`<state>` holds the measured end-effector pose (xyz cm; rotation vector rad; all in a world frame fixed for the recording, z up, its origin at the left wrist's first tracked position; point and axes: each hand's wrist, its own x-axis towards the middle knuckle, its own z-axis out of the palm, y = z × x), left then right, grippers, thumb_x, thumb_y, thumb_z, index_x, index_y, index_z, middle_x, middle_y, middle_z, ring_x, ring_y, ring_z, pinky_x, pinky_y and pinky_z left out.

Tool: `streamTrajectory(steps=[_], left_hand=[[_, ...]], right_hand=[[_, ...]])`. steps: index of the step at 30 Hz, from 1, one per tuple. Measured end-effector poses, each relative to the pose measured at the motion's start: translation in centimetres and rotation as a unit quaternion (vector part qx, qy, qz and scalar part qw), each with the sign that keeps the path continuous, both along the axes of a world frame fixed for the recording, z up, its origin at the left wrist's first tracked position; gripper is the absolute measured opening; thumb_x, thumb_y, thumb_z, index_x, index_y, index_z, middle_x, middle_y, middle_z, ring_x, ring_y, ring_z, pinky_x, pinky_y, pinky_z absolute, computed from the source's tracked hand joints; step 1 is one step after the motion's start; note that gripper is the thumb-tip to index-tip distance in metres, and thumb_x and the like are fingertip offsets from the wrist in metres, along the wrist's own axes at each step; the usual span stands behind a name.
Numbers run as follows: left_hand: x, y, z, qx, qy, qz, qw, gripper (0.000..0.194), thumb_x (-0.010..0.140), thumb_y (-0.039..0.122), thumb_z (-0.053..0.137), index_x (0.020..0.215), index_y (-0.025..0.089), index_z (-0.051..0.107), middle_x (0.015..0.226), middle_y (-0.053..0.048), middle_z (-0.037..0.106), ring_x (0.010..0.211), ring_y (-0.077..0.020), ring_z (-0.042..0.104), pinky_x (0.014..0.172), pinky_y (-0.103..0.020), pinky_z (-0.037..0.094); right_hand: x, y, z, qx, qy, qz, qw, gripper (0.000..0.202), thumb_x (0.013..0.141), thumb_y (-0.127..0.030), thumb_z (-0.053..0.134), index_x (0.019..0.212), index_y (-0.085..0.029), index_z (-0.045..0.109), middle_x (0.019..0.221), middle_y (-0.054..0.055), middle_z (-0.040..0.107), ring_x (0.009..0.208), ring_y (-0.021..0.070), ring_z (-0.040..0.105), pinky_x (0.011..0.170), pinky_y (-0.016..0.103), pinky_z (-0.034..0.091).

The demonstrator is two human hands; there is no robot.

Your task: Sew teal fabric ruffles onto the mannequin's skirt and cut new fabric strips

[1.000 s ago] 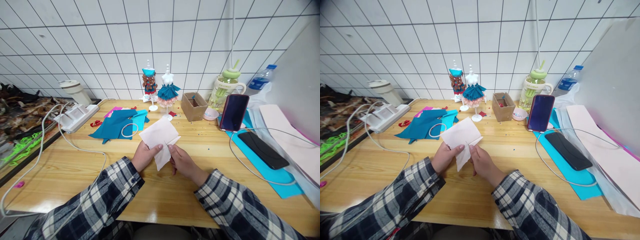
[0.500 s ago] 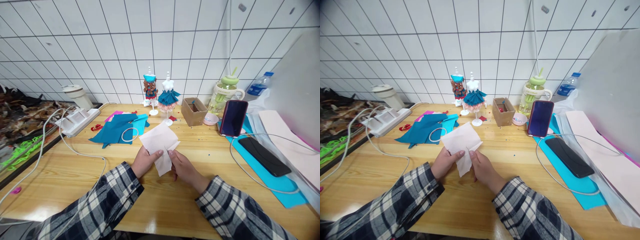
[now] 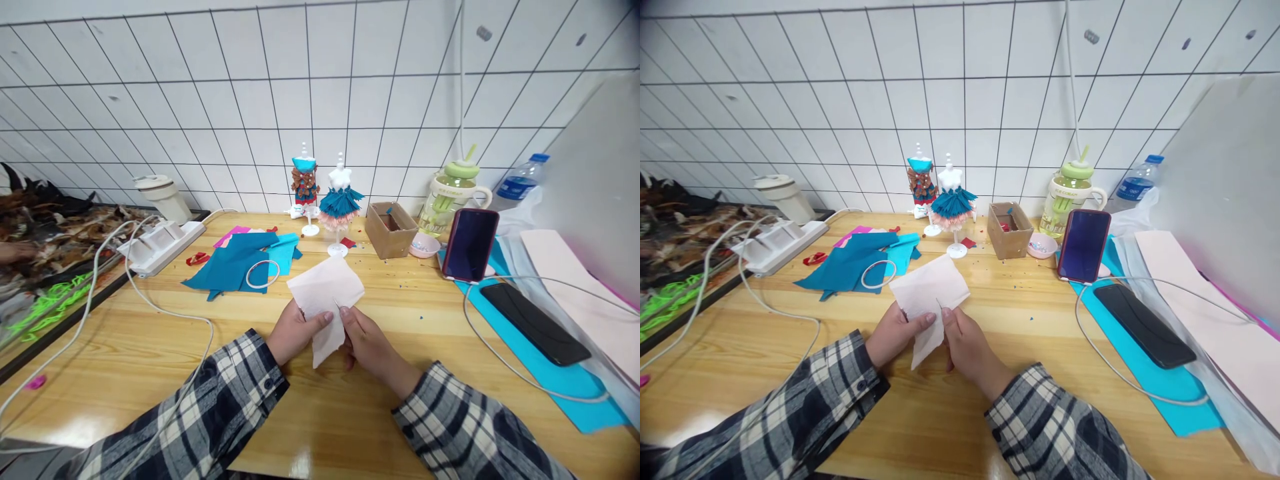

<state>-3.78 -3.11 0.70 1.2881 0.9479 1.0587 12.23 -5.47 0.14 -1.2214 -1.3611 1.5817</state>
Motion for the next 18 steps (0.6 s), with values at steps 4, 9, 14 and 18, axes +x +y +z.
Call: streamTrajectory(steps=[4, 9, 14, 18], left_hand=[[0.08, 0.0, 0.14, 0.005, 0.006, -0.001, 1.0, 0.046, 0.074, 0.038, 0.074, 0.11, 0.013, 0.059, 0.108, -0.011, 0.069, 0.095, -0.0262, 0.065, 0.08, -0.035, 0.052], [0.07, -0.1, 0.33, 0.008, 0.011, 0.008, 1.0, 0.049, 0.072, 0.038, 0.075, 0.111, 0.013, 0.059, 0.111, -0.012, 0.069, 0.1, -0.0275, 0.064, 0.083, -0.035, 0.051], [-0.41, 0.32, 0.0, 0.018, -0.047, 0.049, 0.998, 0.044, 0.079, 0.045, 0.066, 0.109, 0.013, 0.064, 0.112, -0.012, 0.069, 0.102, -0.0283, 0.064, 0.088, -0.037, 0.049], [-0.38, 0.5, 0.15, -0.001, -0.039, 0.067, 0.997, 0.04, 0.077, 0.038, 0.071, 0.107, 0.012, 0.065, 0.11, -0.011, 0.07, 0.098, -0.0271, 0.066, 0.087, -0.037, 0.05]], right_hand=[[-0.03, -0.05, -0.02, 0.006, -0.024, -0.003, 1.0, 0.047, 0.089, -0.066, 0.031, 0.087, -0.023, 0.048, 0.058, -0.003, 0.049, 0.041, 0.0123, 0.047, 0.033, 0.025, 0.041], [0.1, 0.05, -0.15, 0.021, -0.039, -0.013, 0.999, 0.045, 0.089, -0.064, 0.032, 0.083, -0.023, 0.047, 0.058, -0.003, 0.048, 0.042, 0.0127, 0.048, 0.033, 0.025, 0.042], [0.31, 0.12, -0.44, 0.036, -0.034, 0.001, 0.999, 0.044, 0.09, -0.063, 0.032, 0.082, -0.023, 0.046, 0.061, -0.004, 0.044, 0.044, 0.0121, 0.048, 0.034, 0.025, 0.044], [0.26, 0.01, -0.25, 0.029, -0.033, 0.011, 0.999, 0.043, 0.09, -0.063, 0.032, 0.078, -0.023, 0.044, 0.061, -0.004, 0.04, 0.045, 0.0114, 0.044, 0.033, 0.025, 0.044]])
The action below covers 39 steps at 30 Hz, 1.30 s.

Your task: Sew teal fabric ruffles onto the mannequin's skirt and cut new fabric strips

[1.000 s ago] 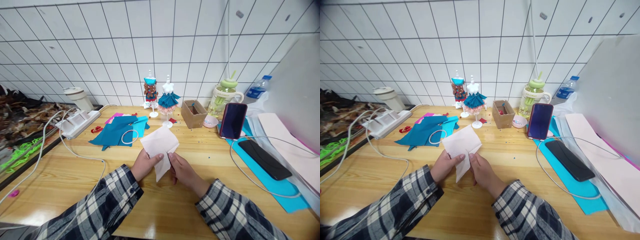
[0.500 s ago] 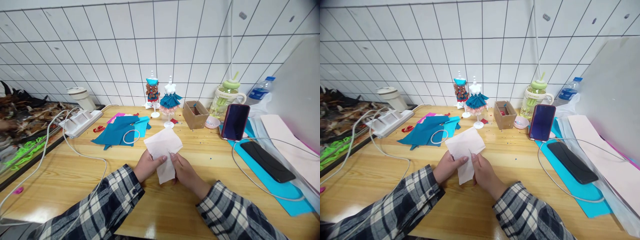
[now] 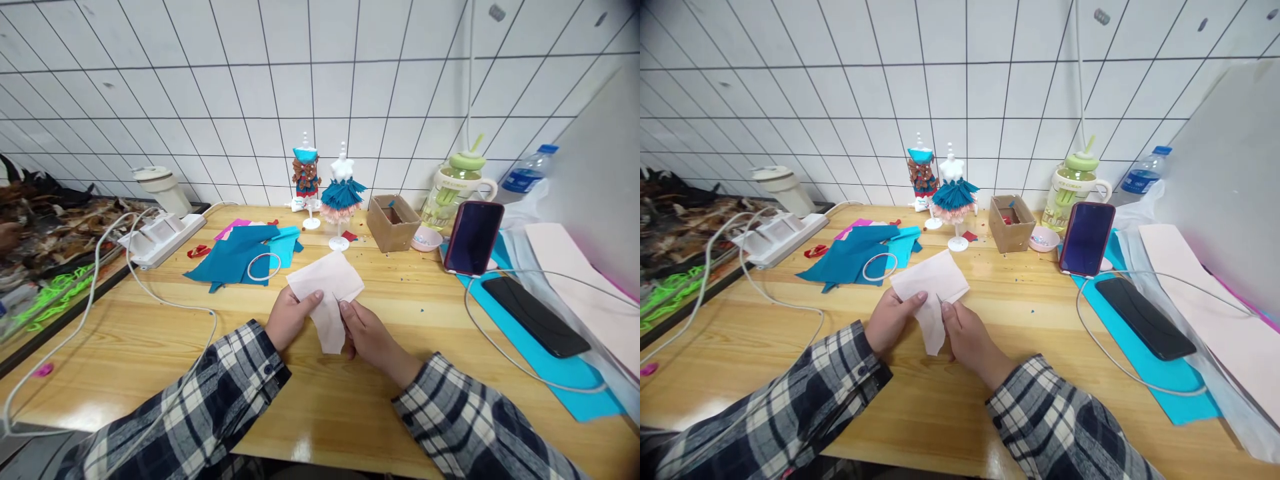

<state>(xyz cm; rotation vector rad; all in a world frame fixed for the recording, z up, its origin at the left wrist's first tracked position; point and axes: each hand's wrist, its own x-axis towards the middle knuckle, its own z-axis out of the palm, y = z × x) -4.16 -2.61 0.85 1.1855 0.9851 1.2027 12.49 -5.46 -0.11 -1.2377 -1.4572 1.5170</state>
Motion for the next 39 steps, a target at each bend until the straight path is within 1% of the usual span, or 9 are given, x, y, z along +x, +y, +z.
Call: streamTrajectory(steps=[4, 9, 14, 20, 25, 33, 37, 39], left_hand=[[0.29, -0.15, 0.24, 0.012, -0.005, -0.023, 1.0, 0.043, 0.075, 0.034, 0.073, 0.111, 0.013, 0.063, 0.118, -0.011, 0.067, 0.108, -0.0279, 0.062, 0.093, -0.037, 0.048], [0.31, -0.15, -0.1, 0.019, -0.012, -0.032, 0.999, 0.043, 0.075, 0.031, 0.073, 0.113, 0.014, 0.062, 0.122, -0.012, 0.065, 0.112, -0.0282, 0.061, 0.096, -0.038, 0.047], [0.28, -0.12, -0.33, 0.015, -0.006, -0.028, 0.999, 0.044, 0.075, 0.032, 0.073, 0.114, 0.015, 0.061, 0.119, -0.012, 0.067, 0.109, -0.0282, 0.062, 0.095, -0.039, 0.047], [0.29, -0.06, -0.43, 0.023, -0.005, -0.036, 0.999, 0.042, 0.076, 0.032, 0.073, 0.113, 0.015, 0.061, 0.117, -0.012, 0.068, 0.105, -0.0269, 0.064, 0.094, -0.039, 0.048], [0.34, -0.06, -0.4, 0.022, -0.008, -0.024, 0.999, 0.045, 0.074, 0.032, 0.074, 0.113, 0.014, 0.06, 0.117, -0.013, 0.067, 0.106, -0.0277, 0.064, 0.094, -0.04, 0.048], [0.31, -0.05, -0.44, 0.027, -0.004, -0.03, 0.999, 0.045, 0.076, 0.032, 0.073, 0.115, 0.014, 0.06, 0.119, -0.013, 0.066, 0.108, -0.0275, 0.063, 0.095, -0.04, 0.047], [0.33, -0.1, -0.31, 0.019, 0.001, -0.027, 0.999, 0.045, 0.074, 0.034, 0.074, 0.112, 0.013, 0.062, 0.115, -0.013, 0.068, 0.103, -0.0275, 0.065, 0.092, -0.039, 0.049], [0.37, -0.15, -0.23, 0.015, -0.002, -0.027, 1.0, 0.045, 0.073, 0.035, 0.074, 0.111, 0.013, 0.062, 0.114, -0.013, 0.069, 0.102, -0.0278, 0.065, 0.09, -0.039, 0.05]], right_hand=[[-0.14, -0.08, 0.3, -0.013, 0.022, 0.007, 1.0, 0.043, 0.089, -0.064, 0.032, 0.075, -0.024, 0.042, 0.061, -0.004, 0.038, 0.047, 0.0113, 0.04, 0.033, 0.024, 0.045], [-0.14, -0.07, 0.14, -0.005, 0.022, 0.0, 1.0, 0.045, 0.088, -0.066, 0.032, 0.076, -0.024, 0.042, 0.061, -0.004, 0.039, 0.047, 0.0111, 0.042, 0.033, 0.023, 0.044], [-0.1, -0.08, -0.17, -0.002, 0.014, -0.001, 1.0, 0.047, 0.089, -0.067, 0.03, 0.078, -0.023, 0.043, 0.06, -0.004, 0.044, 0.043, 0.0111, 0.046, 0.033, 0.023, 0.042], [-0.21, -0.16, -0.39, 0.0, 0.024, -0.001, 1.0, 0.044, 0.089, -0.065, 0.031, 0.076, -0.024, 0.041, 0.059, -0.005, 0.04, 0.043, 0.0105, 0.043, 0.032, 0.024, 0.042], [-0.21, -0.18, -0.48, 0.004, 0.017, -0.003, 1.0, 0.044, 0.09, -0.064, 0.03, 0.075, -0.024, 0.041, 0.06, -0.005, 0.041, 0.044, 0.0109, 0.044, 0.033, 0.023, 0.042], [-0.24, -0.17, 0.32, 0.012, 0.005, -0.008, 1.0, 0.042, 0.09, -0.062, 0.033, 0.079, -0.024, 0.045, 0.061, -0.004, 0.043, 0.045, 0.0115, 0.046, 0.032, 0.023, 0.042], [-0.27, -0.24, 0.46, -0.014, 0.023, -0.004, 1.0, 0.042, 0.09, -0.063, 0.033, 0.083, -0.024, 0.047, 0.059, -0.005, 0.043, 0.042, 0.0113, 0.045, 0.033, 0.024, 0.04], [-0.25, -0.26, 0.47, -0.023, 0.033, 0.0, 0.999, 0.043, 0.09, -0.063, 0.032, 0.082, -0.024, 0.047, 0.058, -0.005, 0.044, 0.043, 0.0116, 0.044, 0.036, 0.024, 0.04]])
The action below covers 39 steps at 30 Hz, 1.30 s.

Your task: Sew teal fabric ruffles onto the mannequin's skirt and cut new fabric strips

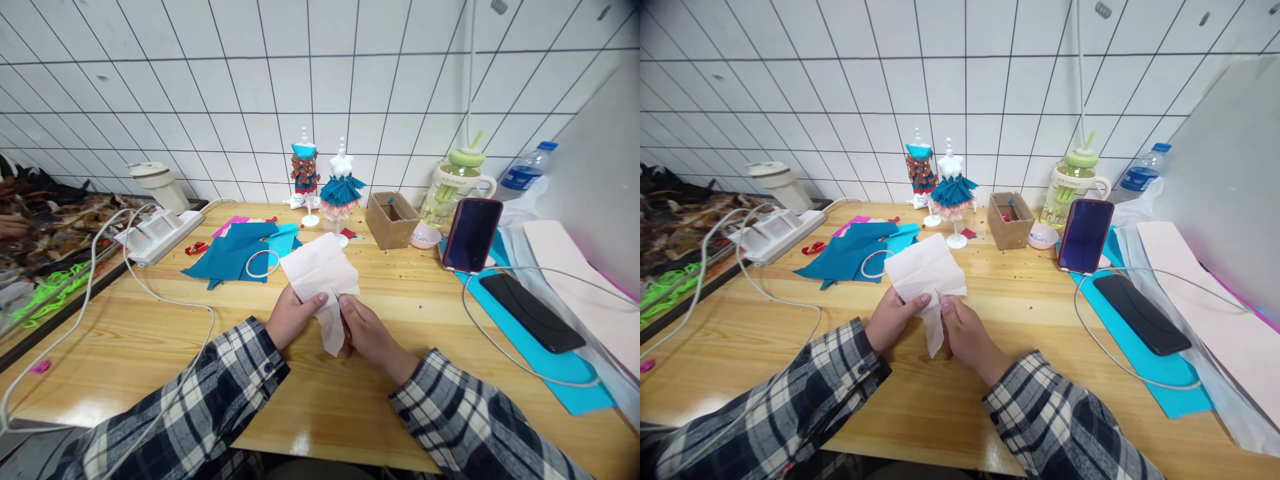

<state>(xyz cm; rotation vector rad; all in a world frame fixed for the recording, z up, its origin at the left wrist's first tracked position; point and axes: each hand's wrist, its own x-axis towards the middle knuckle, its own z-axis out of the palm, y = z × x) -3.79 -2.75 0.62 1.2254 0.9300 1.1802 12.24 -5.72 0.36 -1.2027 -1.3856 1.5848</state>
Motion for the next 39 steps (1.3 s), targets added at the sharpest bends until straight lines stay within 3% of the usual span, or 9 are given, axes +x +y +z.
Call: streamTrajectory(steps=[6, 12, 22, 28, 39], left_hand=[[0.12, -0.21, 0.07, -0.002, 0.0, -0.021, 1.0, 0.049, 0.072, 0.036, 0.075, 0.114, 0.014, 0.061, 0.119, -0.012, 0.067, 0.107, -0.0287, 0.063, 0.092, -0.039, 0.049], [0.14, -0.22, -0.15, 0.001, 0.012, -0.033, 0.999, 0.051, 0.072, 0.035, 0.075, 0.115, 0.013, 0.059, 0.121, -0.014, 0.065, 0.109, -0.0287, 0.062, 0.092, -0.039, 0.049], [0.0, -0.22, -0.22, 0.01, 0.012, -0.019, 1.0, 0.053, 0.073, 0.037, 0.075, 0.117, 0.013, 0.058, 0.121, -0.013, 0.065, 0.11, -0.0299, 0.061, 0.092, -0.04, 0.048], [-0.45, 0.33, -0.19, 0.02, 0.003, 0.048, 0.999, 0.043, 0.078, 0.044, 0.068, 0.109, 0.014, 0.066, 0.115, -0.011, 0.069, 0.107, -0.029, 0.062, 0.093, -0.039, 0.048], [-0.06, 0.1, -0.02, 0.002, 0.008, 0.009, 1.0, 0.046, 0.072, 0.038, 0.075, 0.109, 0.014, 0.065, 0.115, -0.012, 0.069, 0.103, -0.0292, 0.065, 0.091, -0.041, 0.05]], right_hand=[[0.12, 0.12, 0.22, 0.098, -0.041, -0.035, 0.994, 0.043, 0.091, -0.06, 0.033, 0.081, -0.023, 0.052, 0.078, 0.002, 0.058, 0.074, 0.0174, 0.054, 0.069, 0.031, 0.046], [0.05, 0.15, 0.25, 0.107, -0.048, -0.03, 0.993, 0.043, 0.093, -0.057, 0.029, 0.086, -0.021, 0.051, 0.083, 0.003, 0.059, 0.081, 0.0184, 0.054, 0.077, 0.033, 0.043], [0.11, 0.32, 0.11, 0.125, -0.061, -0.033, 0.99, 0.041, 0.095, -0.054, 0.028, 0.088, -0.021, 0.051, 0.085, 0.003, 0.059, 0.082, 0.0181, 0.054, 0.075, 0.031, 0.043], [0.17, 0.21, 0.2, 0.134, -0.087, -0.012, 0.987, 0.04, 0.096, -0.051, 0.028, 0.085, -0.021, 0.052, 0.082, 0.002, 0.059, 0.075, 0.0171, 0.052, 0.071, 0.03, 0.041], [0.03, 0.13, 0.19, 0.11, -0.047, -0.019, 0.993, 0.042, 0.095, -0.055, 0.028, 0.09, -0.021, 0.052, 0.086, 0.003, 0.059, 0.083, 0.018, 0.054, 0.077, 0.031, 0.043]])
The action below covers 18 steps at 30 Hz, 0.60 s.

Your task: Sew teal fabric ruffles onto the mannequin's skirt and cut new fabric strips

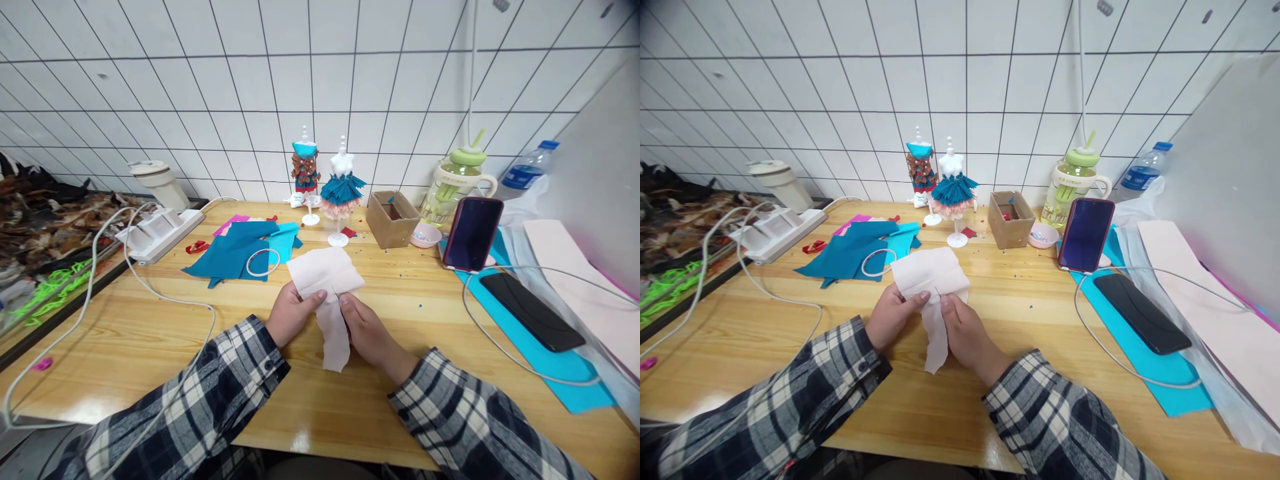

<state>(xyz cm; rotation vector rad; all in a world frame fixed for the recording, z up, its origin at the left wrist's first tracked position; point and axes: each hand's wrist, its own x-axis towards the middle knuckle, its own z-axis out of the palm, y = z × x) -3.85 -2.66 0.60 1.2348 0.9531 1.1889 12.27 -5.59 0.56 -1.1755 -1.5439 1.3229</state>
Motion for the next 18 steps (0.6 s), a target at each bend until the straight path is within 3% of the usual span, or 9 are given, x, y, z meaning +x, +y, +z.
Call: streamTrajectory(steps=[4, 18], left_hand=[[0.13, -0.11, 0.13, -0.002, -0.005, 0.006, 1.0, 0.051, 0.072, 0.037, 0.076, 0.115, 0.014, 0.061, 0.119, -0.013, 0.067, 0.107, -0.0293, 0.064, 0.092, -0.041, 0.049], [0.38, -0.18, 0.25, -0.005, -0.016, 0.019, 1.0, 0.053, 0.071, 0.037, 0.076, 0.116, 0.015, 0.059, 0.123, -0.013, 0.064, 0.113, -0.0304, 0.06, 0.093, -0.041, 0.049]], right_hand=[[0.0, 0.05, -0.05, -0.003, 0.005, -0.001, 1.0, 0.043, 0.095, -0.055, 0.028, 0.092, -0.02, 0.053, 0.091, 0.004, 0.06, 0.089, 0.019, 0.054, 0.08, 0.032, 0.042], [-0.24, -0.02, -0.09, 0.001, -0.01, -0.006, 1.0, 0.041, 0.095, -0.054, 0.027, 0.088, -0.021, 0.051, 0.083, 0.002, 0.057, 0.077, 0.0174, 0.052, 0.072, 0.03, 0.041]])
